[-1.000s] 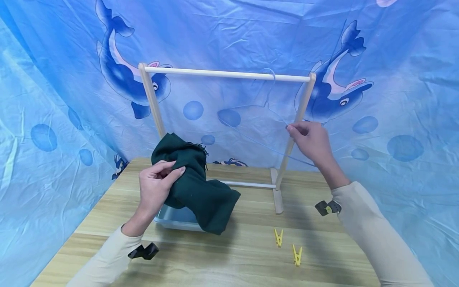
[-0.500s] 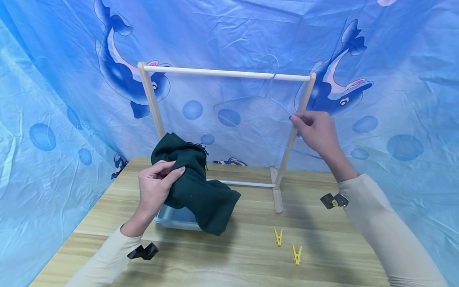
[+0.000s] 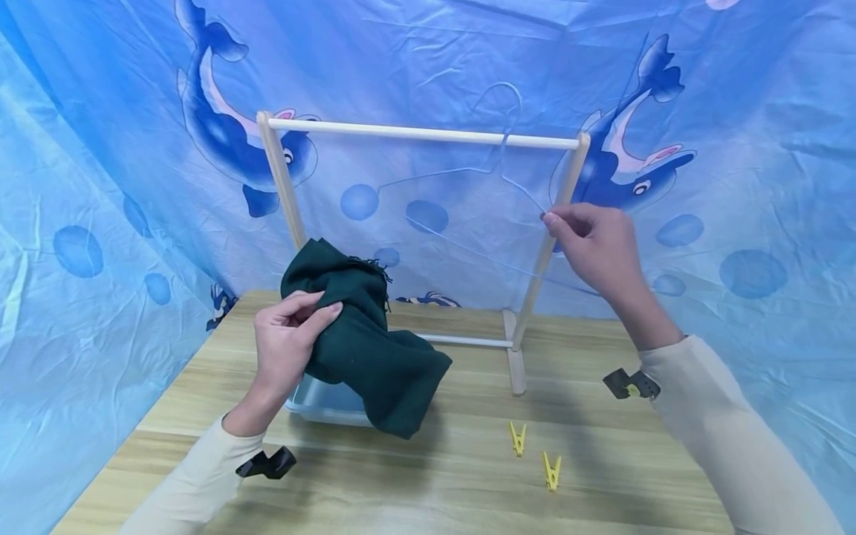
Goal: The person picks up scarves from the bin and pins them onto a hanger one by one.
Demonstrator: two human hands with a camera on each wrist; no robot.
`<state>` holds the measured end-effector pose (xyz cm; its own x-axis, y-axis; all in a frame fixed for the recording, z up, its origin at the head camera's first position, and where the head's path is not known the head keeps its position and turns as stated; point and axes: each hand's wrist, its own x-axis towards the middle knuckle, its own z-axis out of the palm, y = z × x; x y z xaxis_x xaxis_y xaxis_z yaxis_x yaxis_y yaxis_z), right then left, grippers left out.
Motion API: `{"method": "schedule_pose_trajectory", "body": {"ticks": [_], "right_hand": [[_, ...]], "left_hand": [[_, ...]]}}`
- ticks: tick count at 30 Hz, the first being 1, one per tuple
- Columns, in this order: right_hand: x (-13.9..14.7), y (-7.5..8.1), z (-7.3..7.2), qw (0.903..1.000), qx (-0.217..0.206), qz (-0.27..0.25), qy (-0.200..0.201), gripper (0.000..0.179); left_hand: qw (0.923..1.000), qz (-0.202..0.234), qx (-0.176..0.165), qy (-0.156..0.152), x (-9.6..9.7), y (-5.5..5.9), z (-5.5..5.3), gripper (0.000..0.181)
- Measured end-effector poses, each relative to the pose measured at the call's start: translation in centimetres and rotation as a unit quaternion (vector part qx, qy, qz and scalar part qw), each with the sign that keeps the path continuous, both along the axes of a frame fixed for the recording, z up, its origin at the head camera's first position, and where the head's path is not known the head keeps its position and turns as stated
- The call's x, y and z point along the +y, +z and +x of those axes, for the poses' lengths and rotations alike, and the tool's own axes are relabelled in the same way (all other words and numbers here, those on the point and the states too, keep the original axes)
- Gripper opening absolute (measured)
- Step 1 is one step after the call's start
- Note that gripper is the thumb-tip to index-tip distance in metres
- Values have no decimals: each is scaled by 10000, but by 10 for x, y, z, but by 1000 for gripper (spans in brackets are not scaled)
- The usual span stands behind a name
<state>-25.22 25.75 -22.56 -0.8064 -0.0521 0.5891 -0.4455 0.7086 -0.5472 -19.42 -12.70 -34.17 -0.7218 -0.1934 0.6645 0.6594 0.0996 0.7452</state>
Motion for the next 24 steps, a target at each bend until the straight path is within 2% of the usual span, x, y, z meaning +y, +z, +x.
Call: {"method": "schedule_pose_trajectory", "body": {"ticks": [6,9,16,24], "right_hand": [[-9,-14,8,9978,441,-132,485,23],[-15,-24,9,9961,507,-214,688,19],[-28,-55,9,9945,553,-227,865,16],[-42,-84,7,9904,595,-450,1162,11]], "left_hand": [[10000,33,-66,-59,0,2,1,15],[9999,8,-108,-38,0,3,2,14],[9995,-10,-285,-134,0,5,6,13],[9994,-5,-283,-202,-1,5,12,13]]}}
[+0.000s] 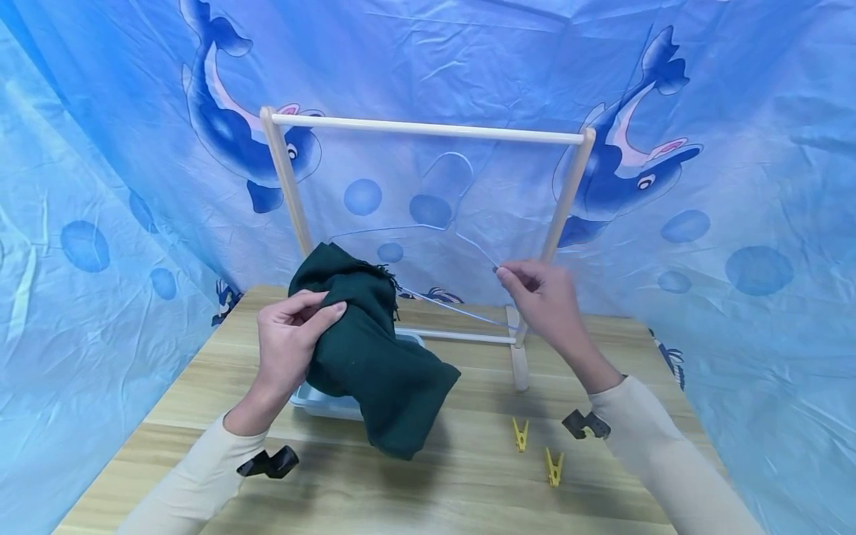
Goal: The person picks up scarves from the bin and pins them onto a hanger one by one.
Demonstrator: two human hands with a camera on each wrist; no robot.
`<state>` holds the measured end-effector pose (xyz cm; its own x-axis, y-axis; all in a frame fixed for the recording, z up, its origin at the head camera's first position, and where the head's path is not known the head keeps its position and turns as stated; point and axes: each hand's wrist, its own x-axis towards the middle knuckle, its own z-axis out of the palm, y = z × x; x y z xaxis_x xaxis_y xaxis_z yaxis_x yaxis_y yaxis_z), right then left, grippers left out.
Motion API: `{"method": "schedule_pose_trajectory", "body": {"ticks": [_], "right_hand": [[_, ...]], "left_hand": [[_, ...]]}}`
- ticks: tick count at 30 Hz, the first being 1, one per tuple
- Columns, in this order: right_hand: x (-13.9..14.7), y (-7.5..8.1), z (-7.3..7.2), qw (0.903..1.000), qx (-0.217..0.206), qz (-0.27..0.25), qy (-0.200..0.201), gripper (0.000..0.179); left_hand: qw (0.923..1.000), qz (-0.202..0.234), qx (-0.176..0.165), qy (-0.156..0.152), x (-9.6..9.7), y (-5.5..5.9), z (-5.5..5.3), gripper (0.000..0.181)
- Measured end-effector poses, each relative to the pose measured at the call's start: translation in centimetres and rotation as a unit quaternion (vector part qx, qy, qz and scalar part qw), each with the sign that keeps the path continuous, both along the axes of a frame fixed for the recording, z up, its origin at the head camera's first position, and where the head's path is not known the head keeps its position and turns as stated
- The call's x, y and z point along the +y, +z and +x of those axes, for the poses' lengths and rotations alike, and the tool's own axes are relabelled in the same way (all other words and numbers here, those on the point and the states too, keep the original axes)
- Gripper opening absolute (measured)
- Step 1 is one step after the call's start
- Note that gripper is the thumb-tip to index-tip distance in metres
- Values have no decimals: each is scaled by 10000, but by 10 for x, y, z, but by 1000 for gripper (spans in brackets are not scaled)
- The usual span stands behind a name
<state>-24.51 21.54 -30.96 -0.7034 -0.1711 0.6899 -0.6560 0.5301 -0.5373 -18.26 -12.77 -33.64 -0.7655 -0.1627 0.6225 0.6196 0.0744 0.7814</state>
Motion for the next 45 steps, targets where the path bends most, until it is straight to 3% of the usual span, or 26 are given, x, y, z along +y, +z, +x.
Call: {"method": "schedule_pose_trajectory", "body": {"ticks": [16,31,45], "right_hand": [[-26,-32,1,9976,-625,-118,269,13],[-40,-57,1,9957,-717,-172,564,13],[-51,-55,3,9901,-942,-452,932,15]], "left_hand": [[9993,298,65,-205,4,1,-3,15],[9968,751,85,-257,10,-9,-8,19],[9953,935,-110,-231,16,-13,-13,19]]}}
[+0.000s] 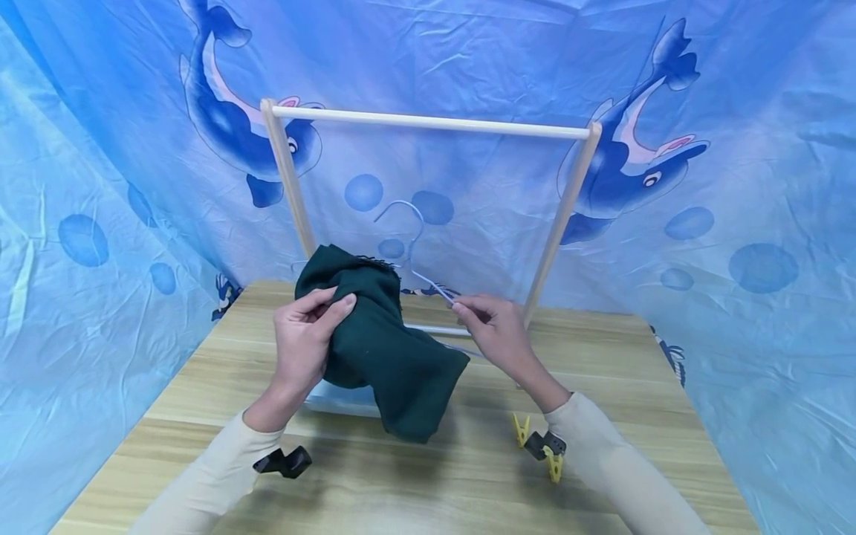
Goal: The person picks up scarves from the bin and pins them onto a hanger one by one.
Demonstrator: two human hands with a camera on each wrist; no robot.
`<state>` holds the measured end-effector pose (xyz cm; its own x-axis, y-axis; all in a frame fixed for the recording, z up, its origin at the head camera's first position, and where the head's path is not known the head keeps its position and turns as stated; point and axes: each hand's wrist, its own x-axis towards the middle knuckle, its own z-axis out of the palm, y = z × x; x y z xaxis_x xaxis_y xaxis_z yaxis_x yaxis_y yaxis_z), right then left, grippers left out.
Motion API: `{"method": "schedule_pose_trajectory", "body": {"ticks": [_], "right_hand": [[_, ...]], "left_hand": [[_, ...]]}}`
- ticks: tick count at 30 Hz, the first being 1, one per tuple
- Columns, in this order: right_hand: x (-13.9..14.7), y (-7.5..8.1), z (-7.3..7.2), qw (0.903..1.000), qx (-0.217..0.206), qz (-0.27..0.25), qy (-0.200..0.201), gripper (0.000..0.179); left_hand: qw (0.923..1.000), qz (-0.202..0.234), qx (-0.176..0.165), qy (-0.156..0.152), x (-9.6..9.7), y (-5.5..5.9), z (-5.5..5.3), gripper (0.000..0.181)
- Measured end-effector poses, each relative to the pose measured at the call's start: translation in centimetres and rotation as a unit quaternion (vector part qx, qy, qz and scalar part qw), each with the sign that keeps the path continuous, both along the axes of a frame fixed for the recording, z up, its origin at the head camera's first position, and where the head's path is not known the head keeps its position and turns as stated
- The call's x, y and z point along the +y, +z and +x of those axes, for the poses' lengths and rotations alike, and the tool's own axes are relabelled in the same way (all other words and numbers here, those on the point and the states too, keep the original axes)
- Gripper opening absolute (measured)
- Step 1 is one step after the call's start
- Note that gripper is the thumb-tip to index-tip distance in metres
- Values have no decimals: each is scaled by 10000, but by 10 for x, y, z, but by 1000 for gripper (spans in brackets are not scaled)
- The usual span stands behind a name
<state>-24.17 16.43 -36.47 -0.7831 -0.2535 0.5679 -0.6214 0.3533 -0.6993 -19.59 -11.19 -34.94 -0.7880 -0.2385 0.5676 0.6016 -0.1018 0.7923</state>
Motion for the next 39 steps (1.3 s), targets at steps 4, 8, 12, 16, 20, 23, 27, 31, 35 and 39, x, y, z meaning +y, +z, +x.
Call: {"method": "schedule_pose_trajectory", "body": {"ticks": [4,8,12,16,20,23,27,31,35,39], "right_hand": [[0,1,1,9999,93,-34,111,14],[0,3,3,9998,139,17,130,15],[0,5,6,9997,159,-23,185,15],[0,8,6,9994,173,-134,265,16],[1,11,5,9994,134,-125,301,17],[2,10,4,9994,83,-65,324,17],[4,6,1,9996,72,47,266,16],[5,2,-2,9995,141,102,265,17],[4,-1,-2,9988,193,104,435,17],[1,0,2,9972,311,81,674,16]], "left_hand": [[10000,31,-36,-60,2,-1,-2,18],[9998,13,-173,-47,2,-2,-4,17],[9992,-131,-371,0,1,-3,-6,17],[9988,-192,-457,-60,-1,-6,-9,16],[9988,-173,-447,-50,-3,-7,-11,16],[9991,-184,-386,-9,-3,-7,-10,17],[9995,-187,-269,25,-2,-5,-8,17],[9998,-74,-153,31,0,-4,-5,18],[9999,96,-138,10,4,-5,-5,18],[9988,260,-417,-39,7,-7,-11,18]]}}
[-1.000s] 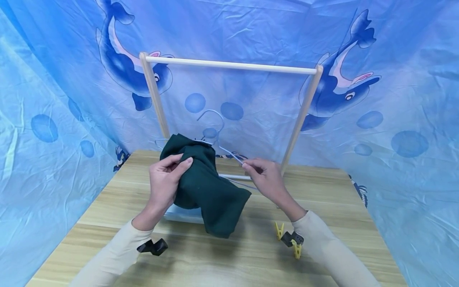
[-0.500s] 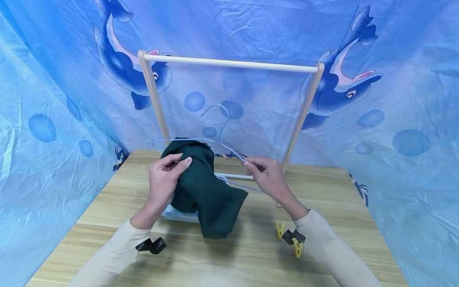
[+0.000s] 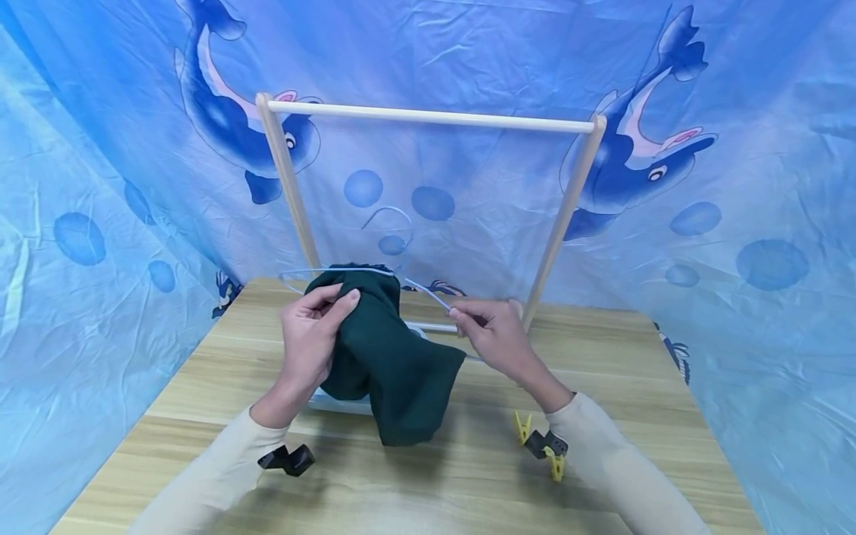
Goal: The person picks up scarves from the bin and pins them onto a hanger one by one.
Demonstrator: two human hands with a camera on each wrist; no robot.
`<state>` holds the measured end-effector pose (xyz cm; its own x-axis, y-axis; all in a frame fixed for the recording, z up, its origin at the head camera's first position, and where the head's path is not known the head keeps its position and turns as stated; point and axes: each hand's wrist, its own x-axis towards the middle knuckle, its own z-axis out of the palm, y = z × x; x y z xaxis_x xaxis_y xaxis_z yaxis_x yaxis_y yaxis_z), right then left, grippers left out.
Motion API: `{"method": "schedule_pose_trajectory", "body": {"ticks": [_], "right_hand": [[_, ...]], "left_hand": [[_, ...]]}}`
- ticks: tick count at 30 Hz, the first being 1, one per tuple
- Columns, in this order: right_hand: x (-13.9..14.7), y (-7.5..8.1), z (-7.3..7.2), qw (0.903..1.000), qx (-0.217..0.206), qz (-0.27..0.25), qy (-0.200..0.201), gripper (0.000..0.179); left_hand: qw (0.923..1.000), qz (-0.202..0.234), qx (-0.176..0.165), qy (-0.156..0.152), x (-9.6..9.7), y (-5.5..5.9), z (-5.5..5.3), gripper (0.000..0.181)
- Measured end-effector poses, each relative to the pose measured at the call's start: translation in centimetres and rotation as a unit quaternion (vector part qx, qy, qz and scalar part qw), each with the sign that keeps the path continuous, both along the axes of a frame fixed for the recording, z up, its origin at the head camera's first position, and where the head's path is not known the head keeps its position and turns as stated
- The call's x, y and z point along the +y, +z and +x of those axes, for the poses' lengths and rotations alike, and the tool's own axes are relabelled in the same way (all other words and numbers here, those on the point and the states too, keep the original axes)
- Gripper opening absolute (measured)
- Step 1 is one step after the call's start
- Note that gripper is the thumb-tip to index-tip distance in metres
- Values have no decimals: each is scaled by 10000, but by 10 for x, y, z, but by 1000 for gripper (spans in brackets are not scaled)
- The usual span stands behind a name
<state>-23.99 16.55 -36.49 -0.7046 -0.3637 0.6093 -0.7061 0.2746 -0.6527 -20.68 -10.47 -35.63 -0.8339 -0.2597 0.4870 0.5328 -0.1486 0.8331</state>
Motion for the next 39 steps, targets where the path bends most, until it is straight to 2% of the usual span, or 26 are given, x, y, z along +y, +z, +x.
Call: {"method": "schedule_pose_trajectory", "body": {"ticks": [6,11,16,22,29,32,35,39], "right_hand": [[-3,2,5,9997,127,11,219,17],[-4,1,9,9995,33,92,291,15],[-4,1,13,9992,-85,170,340,16],[-3,5,15,9990,-119,139,419,16],[-3,7,15,9983,-118,106,559,15],[-3,8,14,9985,-103,124,516,16],[-3,8,12,9990,127,140,413,18],[-3,7,6,9964,778,188,267,23]], "left_hand": [[9980,147,-622,29,4,0,-10,20],[9938,371,-1049,-6,6,-3,-18,16],[9908,625,-1198,26,8,-4,-24,9],[9869,736,-1436,-24,9,-5,-34,8],[9812,579,-1841,-53,7,-2,-47,21],[9812,474,-1864,-162,4,-1,-51,21],[9819,452,-1825,-249,3,-1,-52,18],[9800,643,-1849,-357,3,0,-50,15]]}}
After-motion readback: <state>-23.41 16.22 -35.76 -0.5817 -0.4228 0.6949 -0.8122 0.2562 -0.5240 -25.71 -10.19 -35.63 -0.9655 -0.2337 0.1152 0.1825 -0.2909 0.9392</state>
